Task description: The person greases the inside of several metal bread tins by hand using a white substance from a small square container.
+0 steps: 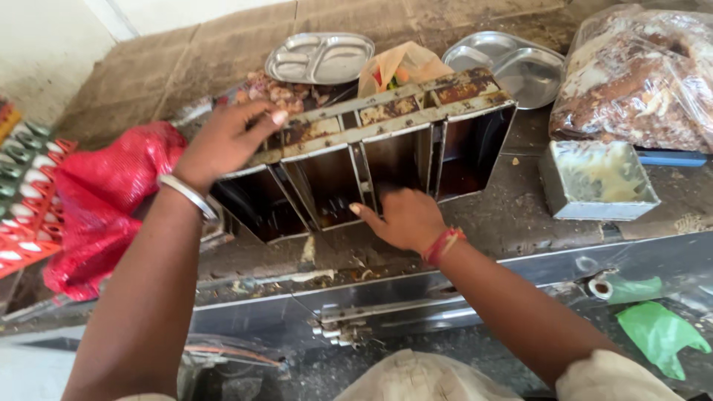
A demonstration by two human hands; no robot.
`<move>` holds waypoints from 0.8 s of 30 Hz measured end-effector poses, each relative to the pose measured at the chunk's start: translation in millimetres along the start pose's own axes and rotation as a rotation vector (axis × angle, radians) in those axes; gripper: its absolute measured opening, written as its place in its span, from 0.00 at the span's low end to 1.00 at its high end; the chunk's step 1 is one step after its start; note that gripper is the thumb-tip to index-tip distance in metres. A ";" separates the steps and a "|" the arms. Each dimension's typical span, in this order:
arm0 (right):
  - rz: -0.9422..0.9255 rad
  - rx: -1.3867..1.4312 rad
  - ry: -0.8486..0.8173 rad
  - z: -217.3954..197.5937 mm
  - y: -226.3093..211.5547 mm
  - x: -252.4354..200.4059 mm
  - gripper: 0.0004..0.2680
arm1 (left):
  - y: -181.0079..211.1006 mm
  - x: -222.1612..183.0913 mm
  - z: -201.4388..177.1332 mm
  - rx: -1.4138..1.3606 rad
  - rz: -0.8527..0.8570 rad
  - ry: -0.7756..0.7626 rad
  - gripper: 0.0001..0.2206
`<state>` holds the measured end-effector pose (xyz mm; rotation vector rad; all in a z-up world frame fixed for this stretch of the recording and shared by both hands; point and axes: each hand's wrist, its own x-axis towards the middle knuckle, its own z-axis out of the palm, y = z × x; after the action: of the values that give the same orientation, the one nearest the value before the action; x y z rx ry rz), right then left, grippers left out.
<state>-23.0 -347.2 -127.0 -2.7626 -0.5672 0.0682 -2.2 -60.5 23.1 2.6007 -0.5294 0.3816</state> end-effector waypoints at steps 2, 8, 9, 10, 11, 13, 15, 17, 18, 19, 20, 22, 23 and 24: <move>-0.387 -0.162 0.574 8.6 6.1 2.4 0.32 | -5.0 -0.9 0.6 -0.031 0.052 0.010 0.16; -0.156 -0.155 -0.078 -60.2 58.1 -55.4 0.29 | -9.5 -2.5 3.7 -0.005 -0.074 0.018 0.17; -0.069 -0.031 -0.015 -73.5 68.8 -58.8 0.23 | -9.4 2.7 5.2 -0.025 -0.050 0.015 0.17; 0.019 0.093 0.050 -85.4 82.7 -56.2 0.20 | -9.7 7.4 5.3 -0.045 -0.025 0.011 0.17; 0.097 0.218 0.105 -89.1 94.2 -52.0 0.18 | -9.8 5.6 5.8 -0.063 -0.016 0.007 0.16; -0.183 0.909 0.221 -67.6 93.9 -19.2 0.20 | -8.2 8.7 6.1 -0.028 -0.016 -0.030 0.17; -0.423 1.219 0.363 -34.9 87.3 -0.2 0.28 | -3.7 9.6 4.5 0.032 0.016 -0.043 0.18; -0.450 1.162 0.401 -6.2 78.2 -4.2 0.31 | 2.5 4.9 2.2 0.112 0.079 -0.029 0.21; -0.387 1.145 0.350 0.1 77.8 -9.9 0.30 | 4.8 5.7 -1.4 0.110 0.102 -0.030 0.20; -0.323 1.120 0.294 1.1 80.9 -14.3 0.30 | 6.6 4.7 -1.8 0.101 0.123 -0.027 0.20; -0.255 0.941 0.194 -4.1 88.9 -17.5 0.28 | 8.0 3.9 -1.9 0.092 0.143 -0.023 0.20; -0.118 0.581 0.001 -22.7 108.1 -23.2 0.26 | 9.9 4.6 -2.5 0.101 0.029 -0.042 0.20; -0.208 0.708 0.124 -30.0 110.9 -20.2 0.26 | 9.9 5.0 -2.8 0.107 -0.027 -0.054 0.20; -0.298 0.833 0.248 -36.4 112.7 -16.2 0.26 | 9.7 3.2 -2.8 0.076 -0.003 -0.044 0.20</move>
<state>8.5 -462.5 -128.6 -1.8320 -0.6799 -0.0885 -3.9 -68.1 30.3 2.6885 -0.5358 0.3506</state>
